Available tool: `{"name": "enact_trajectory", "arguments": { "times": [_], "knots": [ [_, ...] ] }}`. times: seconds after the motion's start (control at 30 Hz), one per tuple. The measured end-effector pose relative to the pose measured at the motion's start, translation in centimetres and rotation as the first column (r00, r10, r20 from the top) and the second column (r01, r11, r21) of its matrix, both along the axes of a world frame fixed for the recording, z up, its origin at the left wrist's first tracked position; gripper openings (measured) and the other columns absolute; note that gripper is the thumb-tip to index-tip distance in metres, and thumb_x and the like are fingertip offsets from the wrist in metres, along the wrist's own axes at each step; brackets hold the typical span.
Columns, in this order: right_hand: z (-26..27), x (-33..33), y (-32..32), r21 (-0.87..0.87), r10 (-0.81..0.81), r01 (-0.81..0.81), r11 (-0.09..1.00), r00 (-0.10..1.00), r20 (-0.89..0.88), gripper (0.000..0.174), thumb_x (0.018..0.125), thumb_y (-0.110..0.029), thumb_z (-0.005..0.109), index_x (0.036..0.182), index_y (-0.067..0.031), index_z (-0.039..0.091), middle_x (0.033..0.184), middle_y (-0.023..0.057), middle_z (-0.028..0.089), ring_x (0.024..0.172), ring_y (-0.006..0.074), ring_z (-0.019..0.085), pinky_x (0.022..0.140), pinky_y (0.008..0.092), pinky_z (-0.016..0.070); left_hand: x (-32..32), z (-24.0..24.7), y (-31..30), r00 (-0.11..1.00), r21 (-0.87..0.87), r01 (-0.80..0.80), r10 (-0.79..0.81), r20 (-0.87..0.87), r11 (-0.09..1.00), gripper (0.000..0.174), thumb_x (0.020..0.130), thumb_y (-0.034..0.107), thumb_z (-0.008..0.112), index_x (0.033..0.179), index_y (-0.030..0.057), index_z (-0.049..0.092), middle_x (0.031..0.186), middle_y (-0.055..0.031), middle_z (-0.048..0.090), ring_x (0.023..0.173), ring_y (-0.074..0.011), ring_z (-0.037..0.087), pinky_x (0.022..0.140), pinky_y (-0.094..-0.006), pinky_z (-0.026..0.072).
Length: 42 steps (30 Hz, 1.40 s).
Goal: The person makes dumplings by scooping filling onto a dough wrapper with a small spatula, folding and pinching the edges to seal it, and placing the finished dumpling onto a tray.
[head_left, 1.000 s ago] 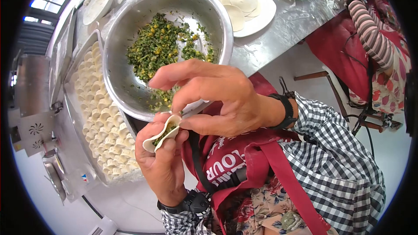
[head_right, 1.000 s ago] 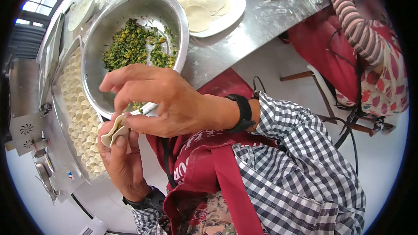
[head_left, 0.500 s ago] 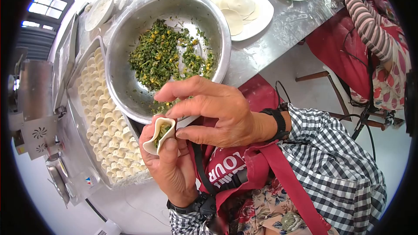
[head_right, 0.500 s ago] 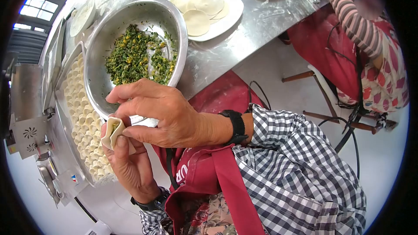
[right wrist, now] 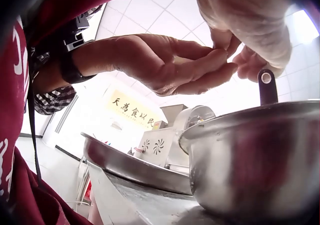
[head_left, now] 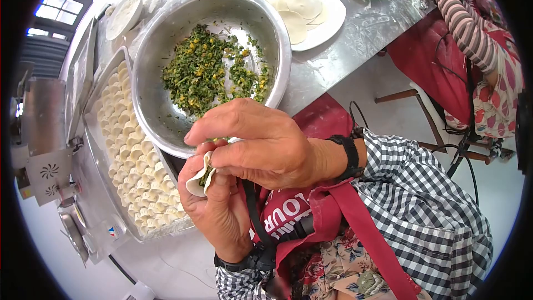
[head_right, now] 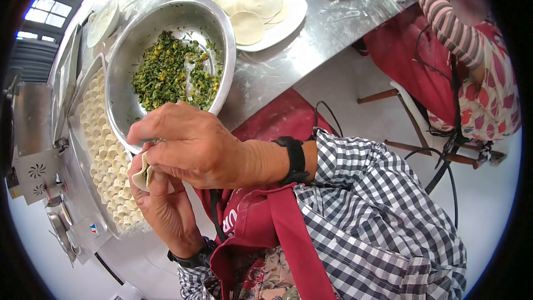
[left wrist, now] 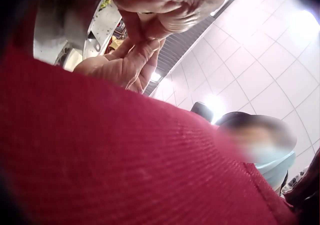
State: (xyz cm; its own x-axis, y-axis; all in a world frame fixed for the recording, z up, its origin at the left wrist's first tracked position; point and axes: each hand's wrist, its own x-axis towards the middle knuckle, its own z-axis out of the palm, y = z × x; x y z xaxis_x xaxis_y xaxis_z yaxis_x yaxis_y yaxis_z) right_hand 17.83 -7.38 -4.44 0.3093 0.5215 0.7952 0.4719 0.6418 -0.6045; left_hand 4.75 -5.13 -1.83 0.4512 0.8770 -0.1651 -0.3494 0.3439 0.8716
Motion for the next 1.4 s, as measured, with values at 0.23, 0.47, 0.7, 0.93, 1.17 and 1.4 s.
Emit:
{"name": "enact_trajectory", "arguments": {
  "times": [0.23,0.47,0.7,0.93,1.17,1.4],
  "knots": [
    [0.4,0.7,-0.3,-0.096,0.116,-0.121,0.988,0.992,-0.055,0.022,0.069,-0.001,0.071,0.088,-0.0011,0.061,0.108,0.0169,0.057,0.09,0.0261,0.06,0.073,0.0321,0.049,-0.6,-0.1,0.1,1.0,-0.029,0.029,-0.029,0.013,0.999,0.049,0.076,0.002,0.065,0.121,0.0025,0.044,0.116,-0.0087,0.053,0.105,-0.0179,0.053,0.09,-0.0303,0.0442],
    [0.3,0.6,-0.3,-0.142,0.167,-0.196,0.97,0.967,-0.192,0.024,0.067,0.002,0.07,0.089,-0.0021,0.062,0.11,0.0158,0.056,0.093,0.0245,0.059,0.075,0.0312,0.0493,0.1,0.1,0.0,0.993,-0.038,0.056,-0.051,0.105,0.998,0.049,0.078,0.003,0.064,0.122,0.0003,0.041,0.114,-0.0136,0.051,0.103,-0.0233,0.054,0.09,-0.0346,0.0455],
    [0.2,0.7,0.1,-0.049,0.19,-0.2,0.978,0.968,-0.163,0.016,0.068,0.001,0.071,0.082,-0.0019,0.063,0.103,0.0142,0.059,0.092,0.0242,0.059,0.073,0.0311,0.0491,0.0,0.4,-0.3,0.999,0.01,0.052,-0.052,-0.003,0.999,0.052,0.077,0.005,0.065,0.122,-0.0029,0.04,0.115,-0.0146,0.05,0.105,-0.0228,0.052,0.092,-0.033,0.0437],
    [0.3,0.0,0.0,-0.077,0.141,-0.164,0.983,0.96,-0.24,0.014,0.064,-0.003,0.07,0.075,-0.0058,0.061,0.1,0.0086,0.059,0.086,0.0239,0.057,0.073,0.0334,0.045,-0.3,0.5,-0.6,1.0,0.015,0.017,-0.017,-0.002,1.0,0.052,0.078,0.004,0.065,0.124,-0.0029,0.04,0.117,-0.0149,0.05,0.107,-0.0222,0.052,0.093,-0.0334,0.043],
    [0.1,0.5,0.4,-0.03,0.186,-0.197,0.98,0.959,-0.215,0.015,0.063,-0.004,0.071,0.074,-0.0063,0.061,0.1,0.0087,0.058,0.086,0.0247,0.057,0.073,0.0341,0.0456,0.0,0.8,-0.7,0.998,0.05,0.028,-0.024,-0.064,0.998,0.047,0.079,0.003,0.064,0.12,-0.0051,0.044,0.119,-0.0167,0.05,0.107,-0.023,0.052,0.094,-0.0342,0.0419],
    [0.4,0.7,-0.2,-0.073,0.196,-0.211,0.975,0.966,-0.169,0.016,0.065,-0.002,0.069,0.079,-0.0037,0.062,0.103,0.0106,0.057,0.085,0.0219,0.058,0.069,0.0304,0.048,-0.6,0.5,-0.6,0.992,0.008,0.094,-0.093,-0.088,0.995,0.055,0.078,0.007,0.064,0.126,-0.0032,0.039,0.118,-0.0122,0.051,0.106,-0.0223,0.054,0.092,-0.033,0.0435]
  ]
}}
